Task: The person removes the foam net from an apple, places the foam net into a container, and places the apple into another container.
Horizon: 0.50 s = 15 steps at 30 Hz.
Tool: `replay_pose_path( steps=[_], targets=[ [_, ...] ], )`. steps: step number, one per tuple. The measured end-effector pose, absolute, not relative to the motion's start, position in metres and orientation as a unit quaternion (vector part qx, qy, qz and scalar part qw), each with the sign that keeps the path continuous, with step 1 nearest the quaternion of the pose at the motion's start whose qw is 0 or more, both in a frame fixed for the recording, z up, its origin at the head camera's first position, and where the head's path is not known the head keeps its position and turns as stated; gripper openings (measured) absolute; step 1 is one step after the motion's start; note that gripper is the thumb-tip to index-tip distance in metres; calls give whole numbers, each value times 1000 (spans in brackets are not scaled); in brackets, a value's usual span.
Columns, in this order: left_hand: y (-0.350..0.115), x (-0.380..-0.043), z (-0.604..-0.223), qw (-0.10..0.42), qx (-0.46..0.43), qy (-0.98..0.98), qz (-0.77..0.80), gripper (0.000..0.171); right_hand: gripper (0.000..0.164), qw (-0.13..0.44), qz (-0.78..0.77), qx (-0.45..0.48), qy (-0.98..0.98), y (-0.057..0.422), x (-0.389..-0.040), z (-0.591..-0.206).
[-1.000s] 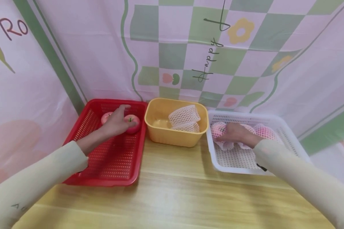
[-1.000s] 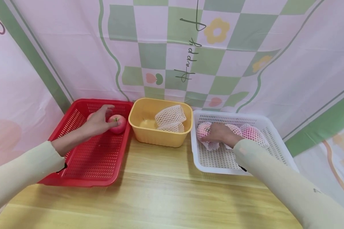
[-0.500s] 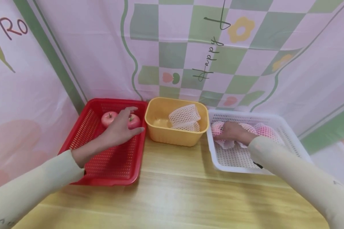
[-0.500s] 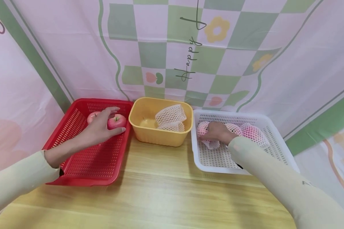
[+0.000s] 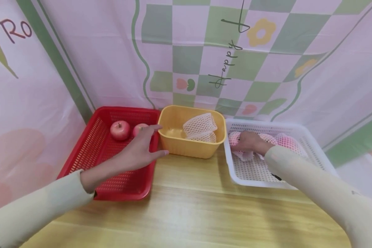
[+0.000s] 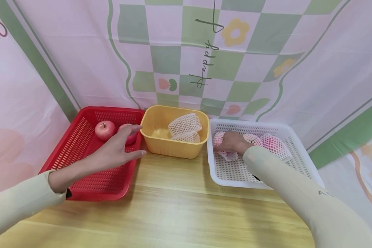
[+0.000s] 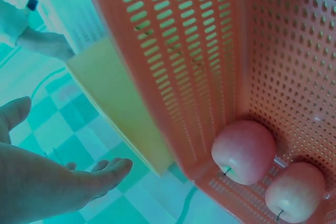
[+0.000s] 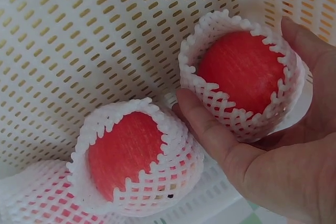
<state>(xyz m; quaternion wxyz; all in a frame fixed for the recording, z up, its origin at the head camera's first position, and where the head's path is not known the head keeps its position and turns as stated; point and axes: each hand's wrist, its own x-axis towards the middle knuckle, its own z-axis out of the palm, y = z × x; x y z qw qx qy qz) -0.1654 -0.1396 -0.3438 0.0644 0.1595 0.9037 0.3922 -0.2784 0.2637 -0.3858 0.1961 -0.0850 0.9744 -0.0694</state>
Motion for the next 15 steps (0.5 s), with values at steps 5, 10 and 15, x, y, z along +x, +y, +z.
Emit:
replay_pose_path(
  steps=[5, 10, 15],
  targets=[
    [-135, -158, -344, 73, 171, 901, 391, 88, 47, 183, -66, -95, 976, 265, -280, -388],
    [-130, -153, -345, 70, 182, 898, 394, 88, 46, 181, -76, -87, 977, 265, -280, -390],
    [-127, -147, -348, 74, 189, 894, 399, 86, 45, 179, -96, -72, 976, 266, -280, -392]
  ],
)
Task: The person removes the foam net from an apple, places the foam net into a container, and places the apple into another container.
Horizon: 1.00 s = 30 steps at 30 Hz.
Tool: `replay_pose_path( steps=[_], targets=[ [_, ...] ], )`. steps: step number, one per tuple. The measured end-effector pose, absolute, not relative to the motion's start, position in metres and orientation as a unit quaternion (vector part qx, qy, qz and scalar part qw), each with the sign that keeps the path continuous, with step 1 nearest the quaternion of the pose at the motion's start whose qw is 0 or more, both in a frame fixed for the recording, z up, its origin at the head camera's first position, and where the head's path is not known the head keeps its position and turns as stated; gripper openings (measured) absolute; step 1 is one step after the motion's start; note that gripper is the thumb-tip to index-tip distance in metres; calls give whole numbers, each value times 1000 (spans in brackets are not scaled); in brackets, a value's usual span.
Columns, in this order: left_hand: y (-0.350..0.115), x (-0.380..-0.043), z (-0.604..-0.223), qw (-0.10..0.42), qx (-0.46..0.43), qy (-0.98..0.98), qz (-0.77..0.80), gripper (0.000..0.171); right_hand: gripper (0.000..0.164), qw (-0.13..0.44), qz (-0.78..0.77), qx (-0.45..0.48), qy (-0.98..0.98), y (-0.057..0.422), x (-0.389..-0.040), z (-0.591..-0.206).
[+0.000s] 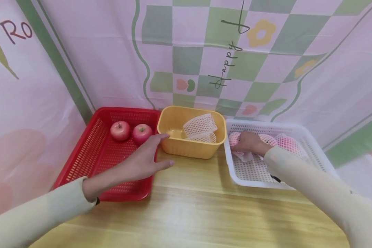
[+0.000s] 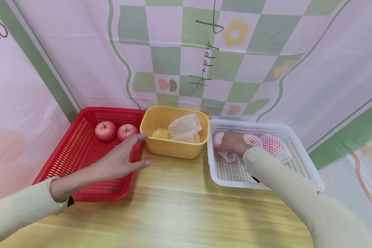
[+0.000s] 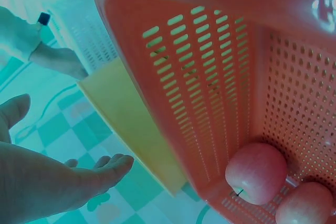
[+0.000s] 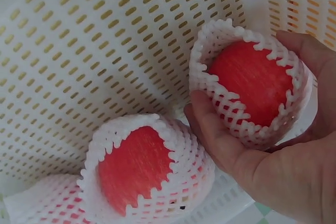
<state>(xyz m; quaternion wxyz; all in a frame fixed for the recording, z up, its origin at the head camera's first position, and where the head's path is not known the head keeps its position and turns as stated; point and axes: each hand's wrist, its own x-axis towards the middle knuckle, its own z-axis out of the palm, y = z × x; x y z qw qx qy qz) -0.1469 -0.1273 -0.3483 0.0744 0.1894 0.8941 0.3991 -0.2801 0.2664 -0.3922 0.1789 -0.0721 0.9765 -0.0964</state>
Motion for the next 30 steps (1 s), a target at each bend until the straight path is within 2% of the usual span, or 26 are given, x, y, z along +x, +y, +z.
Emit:
replay_pose_path(
  steps=[9, 16, 24, 30],
  targets=[
    [-124, -141, -351, 110, 177, 888, 410, 87, 52, 170, -145, -64, 973, 278, -275, -382],
    [-122, -138, -352, 115, 181, 882, 420, 87, 53, 160, -158, -58, 973, 282, -268, -362],
    [-116, -130, -354, 131, 168, 884, 416, 87, 65, 133, -133, -57, 980, 292, -260, -344],
    [-111, -122, -359, 123, 181, 885, 410, 82, 73, 129, -146, -62, 979, 297, -248, -331]
  ],
)
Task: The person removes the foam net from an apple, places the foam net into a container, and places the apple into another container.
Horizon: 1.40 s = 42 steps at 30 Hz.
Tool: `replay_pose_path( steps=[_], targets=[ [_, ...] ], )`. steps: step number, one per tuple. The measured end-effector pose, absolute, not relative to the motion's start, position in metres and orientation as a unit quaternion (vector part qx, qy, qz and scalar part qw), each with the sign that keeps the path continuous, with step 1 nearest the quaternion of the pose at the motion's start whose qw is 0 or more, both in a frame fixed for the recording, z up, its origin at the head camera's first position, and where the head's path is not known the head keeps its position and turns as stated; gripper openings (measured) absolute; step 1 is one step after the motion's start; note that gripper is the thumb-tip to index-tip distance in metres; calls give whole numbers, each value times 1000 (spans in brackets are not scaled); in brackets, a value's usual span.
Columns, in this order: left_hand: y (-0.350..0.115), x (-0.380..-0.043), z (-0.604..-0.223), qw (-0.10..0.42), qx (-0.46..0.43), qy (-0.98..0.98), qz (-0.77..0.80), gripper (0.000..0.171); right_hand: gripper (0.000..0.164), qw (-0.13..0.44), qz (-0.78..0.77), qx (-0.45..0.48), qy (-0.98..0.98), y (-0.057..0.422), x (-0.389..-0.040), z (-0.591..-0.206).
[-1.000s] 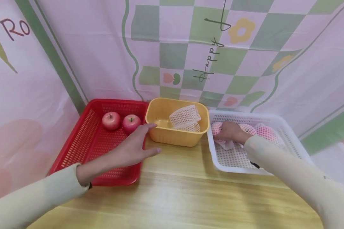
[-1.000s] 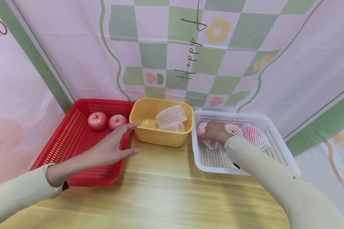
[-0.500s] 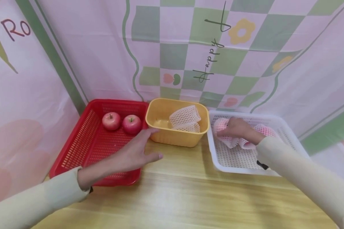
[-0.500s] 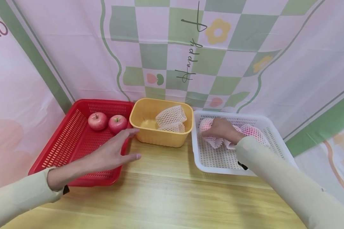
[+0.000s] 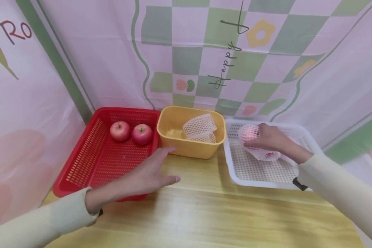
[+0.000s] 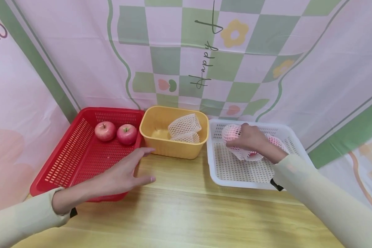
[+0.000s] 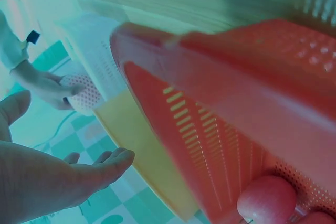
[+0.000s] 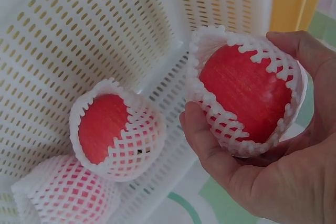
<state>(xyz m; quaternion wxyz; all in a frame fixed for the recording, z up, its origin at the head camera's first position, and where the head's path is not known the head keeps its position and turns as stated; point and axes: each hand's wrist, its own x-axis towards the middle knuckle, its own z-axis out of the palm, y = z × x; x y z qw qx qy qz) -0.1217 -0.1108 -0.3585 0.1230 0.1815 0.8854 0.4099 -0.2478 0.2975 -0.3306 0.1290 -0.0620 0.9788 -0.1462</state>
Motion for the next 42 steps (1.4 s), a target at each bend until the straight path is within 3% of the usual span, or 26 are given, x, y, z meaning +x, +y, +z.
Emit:
replay_pose_path(
  steps=[3, 10, 28, 42],
  targets=[
    [-109, -119, -360, 126, 185, 885, 409, 82, 78, 115, -151, -76, 979, 298, -242, -328],
    [-103, -114, -360, 135, 189, 886, 401, 82, 108, 77, -148, -105, 980, 295, -224, -325],
    [-95, -100, -368, 159, 210, 874, 407, 80, 91, 43, -148, -146, 977, 278, -177, -310],
    [-89, -87, -384, 164, 250, 856, 422, 78, 110, 21, -152, -190, 970, 264, -132, -318]
  ],
)
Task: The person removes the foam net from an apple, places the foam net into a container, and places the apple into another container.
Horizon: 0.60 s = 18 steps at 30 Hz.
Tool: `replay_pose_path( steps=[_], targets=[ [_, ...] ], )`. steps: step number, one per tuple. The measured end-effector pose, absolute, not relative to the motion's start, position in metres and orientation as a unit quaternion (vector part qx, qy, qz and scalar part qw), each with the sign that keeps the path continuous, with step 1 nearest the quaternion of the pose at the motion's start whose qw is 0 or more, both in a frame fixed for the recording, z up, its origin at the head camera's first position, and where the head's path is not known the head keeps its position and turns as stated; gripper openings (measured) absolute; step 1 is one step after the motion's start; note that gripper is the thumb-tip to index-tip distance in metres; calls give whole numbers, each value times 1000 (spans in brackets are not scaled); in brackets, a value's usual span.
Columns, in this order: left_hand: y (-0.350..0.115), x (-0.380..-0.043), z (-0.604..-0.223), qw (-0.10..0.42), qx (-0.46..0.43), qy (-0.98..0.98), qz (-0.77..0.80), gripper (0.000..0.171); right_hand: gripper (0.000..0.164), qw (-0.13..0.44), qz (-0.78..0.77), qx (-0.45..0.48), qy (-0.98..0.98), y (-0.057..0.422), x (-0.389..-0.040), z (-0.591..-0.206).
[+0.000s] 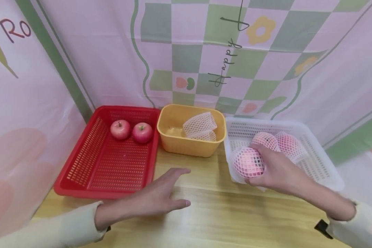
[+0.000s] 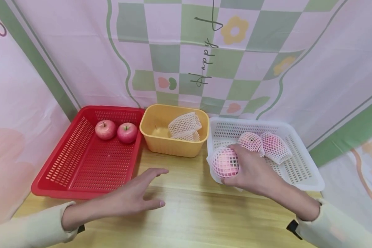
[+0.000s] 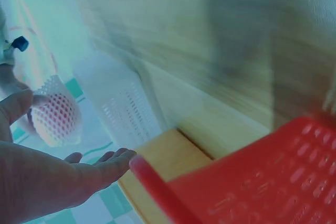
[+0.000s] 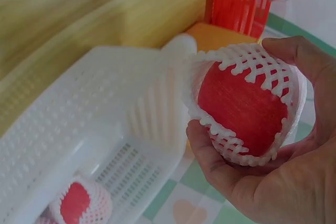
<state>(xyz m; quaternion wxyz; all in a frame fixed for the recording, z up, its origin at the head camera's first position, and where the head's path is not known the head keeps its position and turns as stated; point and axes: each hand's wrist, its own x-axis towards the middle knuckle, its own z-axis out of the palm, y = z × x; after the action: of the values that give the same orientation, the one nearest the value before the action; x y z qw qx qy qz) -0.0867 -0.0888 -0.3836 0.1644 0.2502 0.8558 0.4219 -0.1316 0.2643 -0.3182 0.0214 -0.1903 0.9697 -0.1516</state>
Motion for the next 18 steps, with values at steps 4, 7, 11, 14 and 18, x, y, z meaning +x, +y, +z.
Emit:
replay_pose_path(
  steps=[4, 7, 11, 14, 18],
  targets=[
    [-85, -83, -389, 167, 252, 853, 425, 78, 106, 12, -162, -210, 964, 258, -119, -322],
    [-83, -80, -394, 167, 250, 852, 427, 78, 100, 14, -180, -224, 958, 255, -112, -327],
    [-81, -78, -399, 163, 249, 853, 429, 79, 101, 30, -199, -231, 952, 253, -103, -334],
    [-79, -78, -402, 164, 251, 850, 433, 78, 105, 40, -202, -232, 951, 253, -98, -340],
    [-77, -79, -407, 172, 251, 842, 446, 77, 104, 40, -206, -242, 947, 252, -92, -346]
  ],
)
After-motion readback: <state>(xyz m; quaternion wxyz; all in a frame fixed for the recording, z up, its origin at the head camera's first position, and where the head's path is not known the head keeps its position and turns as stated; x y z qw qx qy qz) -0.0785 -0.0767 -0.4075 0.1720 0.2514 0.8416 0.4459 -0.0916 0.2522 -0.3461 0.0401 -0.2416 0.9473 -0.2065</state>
